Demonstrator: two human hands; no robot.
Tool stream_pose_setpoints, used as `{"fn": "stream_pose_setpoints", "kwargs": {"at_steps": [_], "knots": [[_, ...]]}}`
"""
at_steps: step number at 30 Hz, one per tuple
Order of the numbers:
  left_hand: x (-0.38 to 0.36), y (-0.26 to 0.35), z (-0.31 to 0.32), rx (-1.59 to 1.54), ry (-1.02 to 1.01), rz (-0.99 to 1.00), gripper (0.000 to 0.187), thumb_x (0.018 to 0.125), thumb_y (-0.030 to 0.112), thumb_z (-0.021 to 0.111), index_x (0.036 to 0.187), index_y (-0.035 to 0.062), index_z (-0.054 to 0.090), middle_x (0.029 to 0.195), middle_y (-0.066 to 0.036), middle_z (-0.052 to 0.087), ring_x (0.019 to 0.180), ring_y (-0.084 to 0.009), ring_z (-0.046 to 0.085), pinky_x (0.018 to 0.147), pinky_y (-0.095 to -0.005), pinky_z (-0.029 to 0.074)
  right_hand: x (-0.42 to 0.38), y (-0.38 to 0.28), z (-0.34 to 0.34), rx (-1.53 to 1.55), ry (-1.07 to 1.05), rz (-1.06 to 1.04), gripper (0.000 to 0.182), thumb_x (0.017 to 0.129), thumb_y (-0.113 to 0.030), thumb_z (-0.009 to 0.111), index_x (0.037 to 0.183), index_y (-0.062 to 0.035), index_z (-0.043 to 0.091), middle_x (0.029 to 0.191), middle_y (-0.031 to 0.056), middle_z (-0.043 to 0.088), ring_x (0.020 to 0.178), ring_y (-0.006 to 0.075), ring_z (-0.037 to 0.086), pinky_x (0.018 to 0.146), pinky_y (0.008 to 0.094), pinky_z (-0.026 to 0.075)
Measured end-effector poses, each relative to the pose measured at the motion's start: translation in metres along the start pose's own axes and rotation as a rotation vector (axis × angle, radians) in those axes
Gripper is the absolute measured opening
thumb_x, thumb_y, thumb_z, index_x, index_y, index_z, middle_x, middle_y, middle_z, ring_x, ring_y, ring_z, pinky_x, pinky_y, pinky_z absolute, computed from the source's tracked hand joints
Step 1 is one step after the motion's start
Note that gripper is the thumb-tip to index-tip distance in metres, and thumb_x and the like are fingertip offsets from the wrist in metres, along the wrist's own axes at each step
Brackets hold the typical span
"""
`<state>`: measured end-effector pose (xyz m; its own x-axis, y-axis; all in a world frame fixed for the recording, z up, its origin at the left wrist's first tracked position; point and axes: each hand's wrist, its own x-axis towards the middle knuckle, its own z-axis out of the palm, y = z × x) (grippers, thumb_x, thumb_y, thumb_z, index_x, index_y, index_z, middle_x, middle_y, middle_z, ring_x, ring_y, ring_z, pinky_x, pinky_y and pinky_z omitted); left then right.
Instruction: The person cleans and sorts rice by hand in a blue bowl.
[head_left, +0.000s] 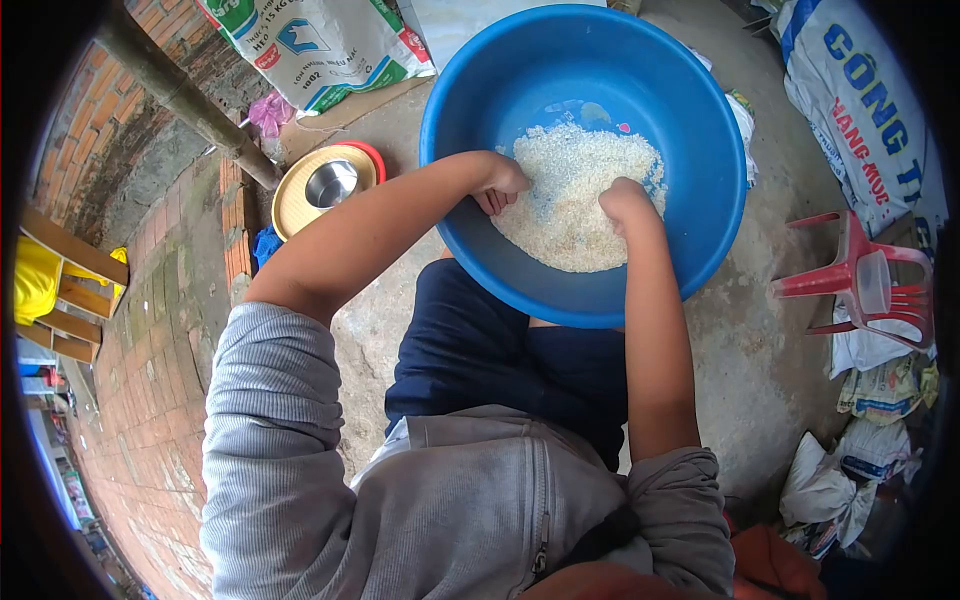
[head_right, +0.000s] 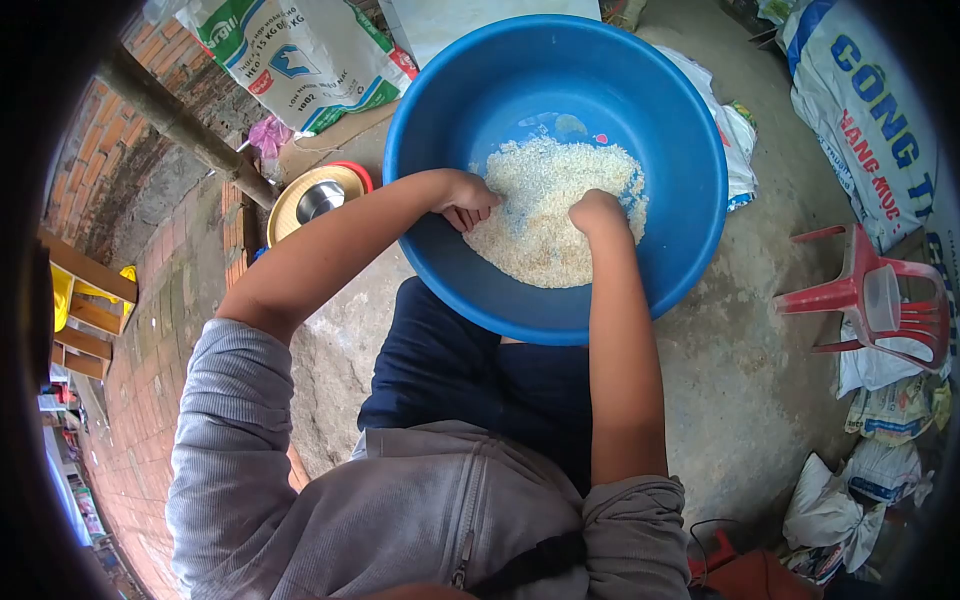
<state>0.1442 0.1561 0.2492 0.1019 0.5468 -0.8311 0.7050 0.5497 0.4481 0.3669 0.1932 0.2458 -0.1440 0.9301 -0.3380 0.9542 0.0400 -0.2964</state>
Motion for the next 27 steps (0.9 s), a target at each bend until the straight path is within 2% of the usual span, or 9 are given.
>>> {"fn": "stream_pose_setpoints", "kwargs": {"at_steps": [2,6,10,15,17,19,21,24,27], "knots": [[-0.002,0.002,0.013,-0.063,-0.008,-0.010,0.053,0.095,0.045,0.042,0.110,-0.0037,0.057,0.106,-0.019,0.057,0.095,-0.0275,0.061,0.081,-0.0358,0.054,-0.013,-0.009,-0.001,0.237,-0.316,0.081,0.024,0.077,-0.004,0.045,0.085,0.0138,0.060,0.077,0.0288,0.063,0.066,0.0391,0.066,0.052,0.0450,0.051],[0.004,0.003,0.051,-0.318,-0.003,-0.062,0.049,0.094,0.041,0.044,0.108,-0.0049,0.056,0.102,-0.020,0.058,0.094,-0.0299,0.061,0.082,-0.0387,0.054,-0.021,-0.014,0.010,0.355,-0.494,0.099,0.023,0.077,-0.002,0.046,0.084,0.0162,0.057,0.077,0.0289,0.061,0.068,0.0378,0.066,0.055,0.0440,0.056],[0.026,-0.004,0.087,-0.535,-0.057,0.045,0.044,0.095,0.037,0.043,0.117,0.0001,0.053,0.112,-0.018,0.057,0.099,-0.0280,0.059,0.088,-0.0422,0.049,-0.021,-0.015,0.023,0.457,-0.541,0.092,0.032,0.077,-0.003,0.050,0.099,0.0187,0.053,0.095,0.0332,0.058,0.080,0.0410,0.065,0.064,0.0460,0.058],[0.001,0.005,0.101,-0.729,-0.008,0.064,0.042,0.099,0.034,0.032,0.127,0.0068,0.047,0.115,-0.010,0.059,0.108,-0.0248,0.055,0.095,-0.0415,0.042,-0.025,-0.014,0.024,0.569,-0.516,0.097,0.032,0.080,-0.008,0.052,0.102,0.0149,0.051,0.092,0.0269,0.057,0.076,0.0374,0.064,0.066,0.0460,0.058],[-0.003,0.003,0.100,-0.904,-0.123,0.116,0.039,0.099,0.032,0.030,0.124,0.0069,0.047,0.110,-0.010,0.060,0.100,-0.0226,0.058,0.084,-0.0384,0.049,-0.034,-0.020,0.020,0.640,-0.492,0.083,0.029,0.081,-0.009,0.052,0.101,0.0126,0.051,0.090,0.0233,0.057,0.073,0.0350,0.064,0.067,0.0461,0.059],[-0.012,0.006,0.099,-1.026,-0.099,0.170,0.036,0.099,0.031,0.032,0.119,0.0070,0.050,0.103,-0.009,0.061,0.089,-0.0197,0.059,0.073,-0.0338,0.049,-0.053,-0.033,0.003,0.912,-0.534,0.045,0.020,0.085,-0.011,0.052,0.097,0.0053,0.051,0.083,0.0133,0.053,0.065,0.0263,0.060,0.056,0.0367,0.056],[-0.019,0.008,0.091,-1.141,-0.072,0.222,0.033,0.099,0.030,0.033,0.113,0.0070,0.053,0.096,-0.007,0.062,0.077,-0.0167,0.060,0.061,-0.0293,0.050,-0.041,-0.033,0.006,0.978,-0.507,0.002,0.021,0.088,-0.013,0.051,0.101,0.0033,0.053,0.086,0.0118,0.055,0.065,0.0215,0.059,0.051,0.0317,0.051],[-0.034,0.013,0.075,-1.050,0.246,0.468,0.033,0.098,0.033,0.043,0.082,0.0083,0.059,0.064,0.002,0.055,0.044,-0.0071,0.043,0.038,-0.0238,0.031,-0.034,-0.028,-0.004,1.181,-0.463,-0.120,0.022,0.092,-0.020,0.052,0.101,-0.0009,0.055,0.082,0.0073,0.057,0.060,0.0129,0.054,0.045,0.0245,0.040],[-0.046,0.012,0.057,-0.794,0.488,0.743,0.035,0.096,0.036,0.049,0.074,0.0101,0.058,0.061,0.002,0.053,0.041,-0.0071,0.039,0.039,-0.0229,0.032,-0.034,-0.024,-0.023,1.297,-0.405,-0.307,0.031,0.094,-0.033,0.053,0.083,-0.0051,0.060,0.066,0.0006,0.053,0.052,0.0063,0.046,0.043,0.0215,0.034]]}}
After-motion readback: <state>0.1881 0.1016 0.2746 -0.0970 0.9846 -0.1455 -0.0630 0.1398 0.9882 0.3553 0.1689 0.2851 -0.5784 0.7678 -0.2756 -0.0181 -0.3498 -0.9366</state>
